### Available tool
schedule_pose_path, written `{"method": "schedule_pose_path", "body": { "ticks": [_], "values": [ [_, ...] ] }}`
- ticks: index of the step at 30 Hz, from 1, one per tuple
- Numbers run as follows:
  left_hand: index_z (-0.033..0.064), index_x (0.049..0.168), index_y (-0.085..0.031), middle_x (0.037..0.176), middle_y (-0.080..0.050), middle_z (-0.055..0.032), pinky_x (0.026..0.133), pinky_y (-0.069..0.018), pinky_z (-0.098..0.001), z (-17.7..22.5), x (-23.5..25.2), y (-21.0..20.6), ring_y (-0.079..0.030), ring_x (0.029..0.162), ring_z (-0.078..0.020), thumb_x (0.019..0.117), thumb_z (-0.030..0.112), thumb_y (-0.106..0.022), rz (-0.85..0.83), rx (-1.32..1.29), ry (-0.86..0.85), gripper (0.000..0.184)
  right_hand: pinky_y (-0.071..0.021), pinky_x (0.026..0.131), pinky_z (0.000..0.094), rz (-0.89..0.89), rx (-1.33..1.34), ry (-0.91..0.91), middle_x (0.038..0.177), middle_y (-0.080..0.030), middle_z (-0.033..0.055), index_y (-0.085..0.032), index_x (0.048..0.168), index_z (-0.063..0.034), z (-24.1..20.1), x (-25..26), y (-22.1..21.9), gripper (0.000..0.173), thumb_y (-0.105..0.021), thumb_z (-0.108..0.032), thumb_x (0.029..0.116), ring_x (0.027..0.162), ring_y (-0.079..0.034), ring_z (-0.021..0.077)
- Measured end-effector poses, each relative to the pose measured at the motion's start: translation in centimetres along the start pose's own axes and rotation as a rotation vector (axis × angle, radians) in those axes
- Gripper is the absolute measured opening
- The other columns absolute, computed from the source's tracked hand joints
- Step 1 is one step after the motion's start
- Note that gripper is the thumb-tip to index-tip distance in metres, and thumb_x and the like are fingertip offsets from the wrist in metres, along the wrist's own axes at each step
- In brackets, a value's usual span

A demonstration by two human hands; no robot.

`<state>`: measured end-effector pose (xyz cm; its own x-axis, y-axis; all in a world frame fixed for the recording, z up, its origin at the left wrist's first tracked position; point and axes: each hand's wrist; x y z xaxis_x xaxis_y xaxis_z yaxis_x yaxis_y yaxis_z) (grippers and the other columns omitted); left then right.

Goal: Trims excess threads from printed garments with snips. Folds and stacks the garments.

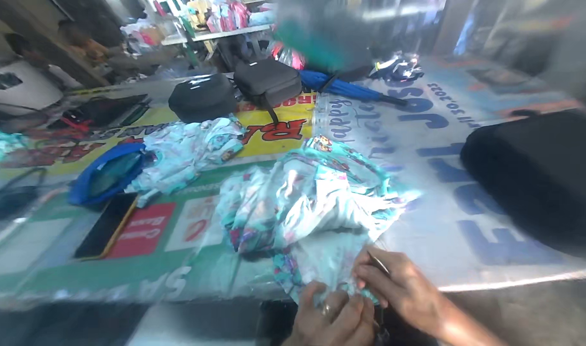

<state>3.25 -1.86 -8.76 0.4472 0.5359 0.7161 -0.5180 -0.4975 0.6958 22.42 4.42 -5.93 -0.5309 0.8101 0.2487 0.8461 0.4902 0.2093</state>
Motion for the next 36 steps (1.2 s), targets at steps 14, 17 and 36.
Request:
{"method": "schedule_pose_path", "body": {
  "ticks": [14, 17, 36],
  "values": [
    [0.019, 0.105, -0.064, 0.099, -0.066, 0.0035, 0.11, -0.0394, -0.033, -0.4, -0.8, 0.3, -0.063, 0.095, -0.007, 0.1027, 0.02, -0.06, 0.142, -0.362, 0.151, 0.005, -0.0507, 0.081, 0.0149, -0.212, -0.166, 0.267, 0.098, -0.065, 0.008, -0.069, 0.104, -0.004, 1.1, -0.3, 1.2, 0.012, -0.068, -0.013, 0.0957, 0.094, -0.062, 0.0078],
    [0.0184, 0.106, -0.067, 0.098, -0.064, 0.0018, 0.106, -0.0431, -0.0315, -0.1, -0.2, -0.1, -0.062, 0.096, -0.0087, 0.1011, 0.022, -0.064, 0.174, -0.463, 0.175, 0.007, -0.0507, 0.083, 0.0158, -0.188, -0.158, 0.297, 0.095, -0.067, 0.0084, -0.069, 0.1, -0.0018, 1.3, -0.4, 1.0, 0.012, -0.064, -0.013, 0.0984, 0.094, -0.063, 0.0082],
    [0.0219, 0.105, -0.07, 0.102, -0.068, 0.0042, 0.109, -0.029, -0.0358, 0.8, -0.8, 0.7, -0.059, 0.101, -0.0104, 0.1025, 0.023, -0.057, 0.003, -0.093, 0.106, 0.013, -0.0545, 0.053, 0.0336, -0.001, -0.791, 0.039, 0.091, -0.072, 0.0097, -0.069, 0.111, -0.0072, -2.5, -4.2, 1.1, 0.029, -0.072, -0.029, 0.0921, 0.068, -0.069, 0.019]
  ]
}}
Point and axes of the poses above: each hand's wrist, its own x-axis towards the middle knuckle, its own y-axis out of the back of the hand, z = x × y
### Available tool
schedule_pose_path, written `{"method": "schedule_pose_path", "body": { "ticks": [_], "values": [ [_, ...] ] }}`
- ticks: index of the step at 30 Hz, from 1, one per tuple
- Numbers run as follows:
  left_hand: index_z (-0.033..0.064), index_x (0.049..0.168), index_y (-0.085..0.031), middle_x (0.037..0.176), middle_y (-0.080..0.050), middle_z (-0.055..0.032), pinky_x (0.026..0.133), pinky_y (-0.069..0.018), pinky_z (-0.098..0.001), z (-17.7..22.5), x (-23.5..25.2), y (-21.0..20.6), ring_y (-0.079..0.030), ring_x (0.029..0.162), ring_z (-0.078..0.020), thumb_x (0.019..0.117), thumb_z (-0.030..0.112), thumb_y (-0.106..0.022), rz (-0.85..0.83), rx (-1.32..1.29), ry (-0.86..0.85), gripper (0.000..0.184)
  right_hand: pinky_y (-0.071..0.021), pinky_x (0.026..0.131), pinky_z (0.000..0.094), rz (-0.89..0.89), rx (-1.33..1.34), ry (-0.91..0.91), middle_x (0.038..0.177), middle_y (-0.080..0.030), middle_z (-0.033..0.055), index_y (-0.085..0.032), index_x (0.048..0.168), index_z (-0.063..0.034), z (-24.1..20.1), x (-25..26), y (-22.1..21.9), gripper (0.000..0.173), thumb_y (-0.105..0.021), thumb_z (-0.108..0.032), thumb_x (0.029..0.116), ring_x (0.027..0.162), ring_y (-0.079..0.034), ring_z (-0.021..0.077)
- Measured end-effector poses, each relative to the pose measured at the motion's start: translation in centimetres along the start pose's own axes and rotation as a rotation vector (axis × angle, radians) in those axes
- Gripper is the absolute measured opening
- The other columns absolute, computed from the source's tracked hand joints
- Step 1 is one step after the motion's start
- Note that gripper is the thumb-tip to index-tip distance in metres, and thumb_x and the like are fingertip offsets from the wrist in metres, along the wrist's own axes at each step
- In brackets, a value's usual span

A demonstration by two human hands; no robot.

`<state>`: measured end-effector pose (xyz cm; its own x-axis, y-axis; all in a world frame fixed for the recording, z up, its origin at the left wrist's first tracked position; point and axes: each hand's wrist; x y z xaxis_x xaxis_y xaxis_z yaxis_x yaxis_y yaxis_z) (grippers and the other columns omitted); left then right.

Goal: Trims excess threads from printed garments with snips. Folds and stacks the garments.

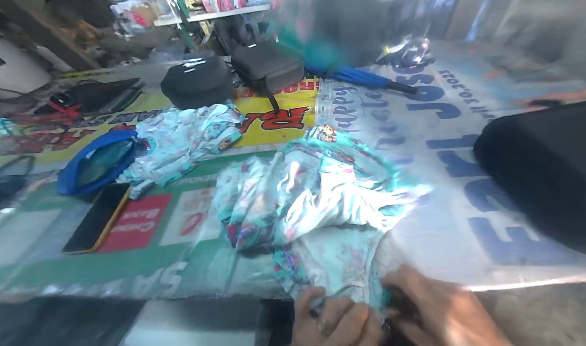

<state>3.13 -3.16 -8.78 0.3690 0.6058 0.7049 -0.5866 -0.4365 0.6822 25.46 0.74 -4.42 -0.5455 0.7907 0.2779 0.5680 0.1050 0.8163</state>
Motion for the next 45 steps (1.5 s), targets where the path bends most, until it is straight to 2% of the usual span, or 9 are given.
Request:
{"method": "schedule_pose_path", "body": {
  "ticks": [2, 3, 7, 12, 24, 31, 36, 39, 45],
  "values": [
    [0.0223, 0.106, -0.069, 0.103, -0.068, 0.0052, 0.112, -0.0256, -0.037, 0.5, -0.2, 0.4, -0.059, 0.104, -0.0095, 0.1031, 0.024, -0.055, 0.006, 0.023, -0.024, 0.015, -0.0546, 0.051, 0.0375, -0.016, -0.108, -0.042, 0.09, -0.074, 0.0095, -0.068, 0.112, -0.0076, -0.7, -0.2, 0.5, 0.035, -0.074, -0.03, 0.0865, 0.066, -0.07, 0.0216],
    [0.0224, 0.106, -0.069, 0.103, -0.068, 0.0055, 0.113, -0.0246, -0.0368, 0.6, -0.2, 0.6, -0.059, 0.106, -0.0091, 0.1035, 0.025, -0.054, 0.012, 0.023, -0.032, 0.016, -0.0545, 0.052, 0.0381, -0.021, -0.129, -0.042, 0.089, -0.074, 0.0098, -0.068, 0.112, -0.0077, -0.9, -0.3, 0.7, 0.035, -0.074, -0.031, 0.0871, 0.067, -0.07, 0.0226],
    [0.0226, 0.104, -0.069, 0.099, -0.067, 0.0057, 0.114, -0.0232, -0.0371, 0.6, -0.2, 0.7, -0.058, 0.103, -0.0087, 0.1034, 0.023, -0.053, 0.02, 0.006, -0.042, 0.016, -0.0531, 0.056, 0.038, -0.013, -0.133, 0.056, 0.093, -0.072, 0.0115, -0.069, 0.108, -0.0096, -0.4, -0.5, 1.3, 0.023, -0.067, -0.029, 0.0956, 0.074, -0.069, 0.025],
    [0.023, 0.105, -0.069, 0.097, -0.066, 0.0057, 0.115, -0.0219, -0.0387, 0.6, -0.1, 0.7, -0.058, 0.102, -0.0083, 0.1039, 0.024, -0.053, 0.027, -0.021, -0.025, 0.016, -0.0501, 0.065, 0.0373, -0.003, -0.157, 0.132, 0.098, -0.074, 0.0059, -0.072, 0.107, -0.0156, -0.2, -0.6, 1.3, 0.017, -0.06, -0.027, 0.1035, 0.081, -0.068, 0.0225],
    [0.0217, 0.106, -0.072, 0.103, -0.069, 0.0052, 0.113, -0.0245, -0.0396, 1.0, 0.1, 0.5, -0.059, 0.104, -0.0094, 0.102, 0.021, -0.058, 0.035, -0.059, -0.033, 0.015, -0.0506, 0.066, 0.033, 0.119, -0.1, 0.096, 0.097, -0.075, 0.0055, -0.074, 0.105, -0.0147, -0.2, -0.8, -0.2, 0.016, -0.062, -0.026, 0.1027, 0.081, -0.069, 0.0185],
    [0.0208, 0.104, -0.071, 0.1, -0.071, 0.0069, 0.112, -0.024, -0.0375, 0.9, 0.4, 0.4, -0.059, 0.103, -0.0079, 0.1033, 0.02, -0.054, 0.051, -0.056, -0.041, 0.018, -0.0512, 0.067, 0.0313, 0.134, -0.037, 0.106, 0.096, -0.075, 0.0053, -0.073, 0.104, -0.014, 0.2, -1.0, -0.8, 0.017, -0.06, -0.025, 0.1038, 0.083, -0.069, 0.0173],
    [0.0209, 0.103, -0.072, 0.099, -0.071, 0.0067, 0.112, -0.0253, -0.0373, 0.9, 0.3, 0.3, -0.06, 0.102, -0.0077, 0.1025, 0.021, -0.057, 0.073, -0.082, -0.001, 0.015, -0.0533, 0.069, 0.0303, 0.143, -0.002, 0.107, 0.097, -0.075, 0.0064, -0.072, 0.106, -0.0123, 0.6, -1.1, -1.1, 0.019, -0.061, -0.028, 0.1033, 0.086, -0.07, 0.0167],
    [0.0219, 0.104, -0.07, 0.1, -0.071, 0.0077, 0.112, -0.0256, -0.0365, 0.8, 0.2, 0.2, -0.06, 0.101, -0.0066, 0.1033, 0.023, -0.056, 0.082, -0.093, 0.019, 0.014, -0.0526, 0.07, 0.0303, 0.177, -0.033, 0.15, 0.098, -0.074, 0.0072, -0.069, 0.109, -0.012, 0.9, -1.0, -1.2, 0.02, -0.062, -0.03, 0.1028, 0.087, -0.069, 0.0173],
    [0.0217, 0.104, -0.07, 0.099, -0.07, 0.0075, 0.111, -0.026, -0.0357, 0.7, 0.5, 0.1, -0.059, 0.101, -0.0063, 0.103, 0.022, -0.056, 0.092, -0.105, 0.014, 0.014, -0.0483, 0.067, 0.0287, 0.22, -0.064, 0.248, 0.097, -0.073, 0.0018, -0.07, 0.107, -0.0174, 1.6, 0.0, -2.1, 0.019, -0.056, -0.029, 0.1054, 0.082, -0.066, 0.0143]
  ]
}}
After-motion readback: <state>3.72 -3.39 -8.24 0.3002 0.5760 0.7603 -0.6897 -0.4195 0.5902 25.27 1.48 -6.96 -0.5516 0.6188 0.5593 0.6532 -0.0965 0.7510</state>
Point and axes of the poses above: each hand's wrist, its own x-axis towards the middle knuckle, its own y-axis out of the back of the hand, z = x × y
